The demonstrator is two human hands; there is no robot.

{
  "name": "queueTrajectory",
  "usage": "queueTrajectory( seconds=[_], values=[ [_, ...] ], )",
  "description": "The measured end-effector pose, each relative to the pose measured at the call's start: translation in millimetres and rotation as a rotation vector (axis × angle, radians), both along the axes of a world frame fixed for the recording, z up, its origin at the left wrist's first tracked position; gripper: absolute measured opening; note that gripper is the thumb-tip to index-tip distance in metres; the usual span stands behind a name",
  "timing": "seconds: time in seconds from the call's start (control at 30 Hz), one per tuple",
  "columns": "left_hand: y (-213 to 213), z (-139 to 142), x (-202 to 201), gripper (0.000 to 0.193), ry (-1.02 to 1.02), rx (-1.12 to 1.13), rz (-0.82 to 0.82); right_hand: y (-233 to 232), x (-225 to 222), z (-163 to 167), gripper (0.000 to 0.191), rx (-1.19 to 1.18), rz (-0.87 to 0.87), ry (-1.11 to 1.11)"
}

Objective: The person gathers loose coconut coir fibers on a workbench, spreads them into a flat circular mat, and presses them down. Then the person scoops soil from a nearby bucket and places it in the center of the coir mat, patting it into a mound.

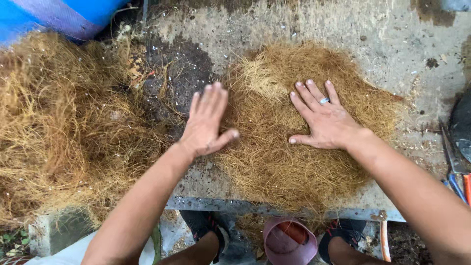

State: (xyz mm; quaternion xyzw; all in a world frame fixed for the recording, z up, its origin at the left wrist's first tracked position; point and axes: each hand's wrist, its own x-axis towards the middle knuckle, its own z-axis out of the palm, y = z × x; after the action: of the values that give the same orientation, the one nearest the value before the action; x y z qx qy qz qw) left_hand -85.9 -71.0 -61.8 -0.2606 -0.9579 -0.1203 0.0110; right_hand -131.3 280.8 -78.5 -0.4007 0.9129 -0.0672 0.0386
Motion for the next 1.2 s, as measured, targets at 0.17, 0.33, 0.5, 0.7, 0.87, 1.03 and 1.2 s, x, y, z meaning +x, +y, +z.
queueTrajectory(
  seconds=[0.17,0.33,0.5,0.7,0.87,1.03,1.2],
  values=[
    [0,9,-3,0.065,-0.280,0.029,0.674,-2,6,1,0.082,-0.006,-0.205,-0.240],
    [34,11,-15,0.061,-0.410,-0.116,0.633,-15,9,-9,0.086,0.157,-0.157,-0.076],
    [50,2,-16,0.045,-0.350,0.063,0.635,-16,12,-12,0.084,0.206,-0.146,-0.062],
    [38,5,-22,0.069,-0.497,0.301,0.699,-14,14,-13,0.085,0.175,-0.135,-0.057],
    [40,10,-26,0.059,-0.714,0.199,0.732,-14,14,-15,0.083,0.176,-0.132,-0.050],
    [20,19,-21,0.075,-0.689,0.332,0.677,-14,15,-14,0.083,0.120,-0.128,-0.032],
    [-27,22,-12,0.080,-0.691,-0.078,0.647,-14,16,-11,0.084,0.188,-0.148,-0.061]
  ],
)
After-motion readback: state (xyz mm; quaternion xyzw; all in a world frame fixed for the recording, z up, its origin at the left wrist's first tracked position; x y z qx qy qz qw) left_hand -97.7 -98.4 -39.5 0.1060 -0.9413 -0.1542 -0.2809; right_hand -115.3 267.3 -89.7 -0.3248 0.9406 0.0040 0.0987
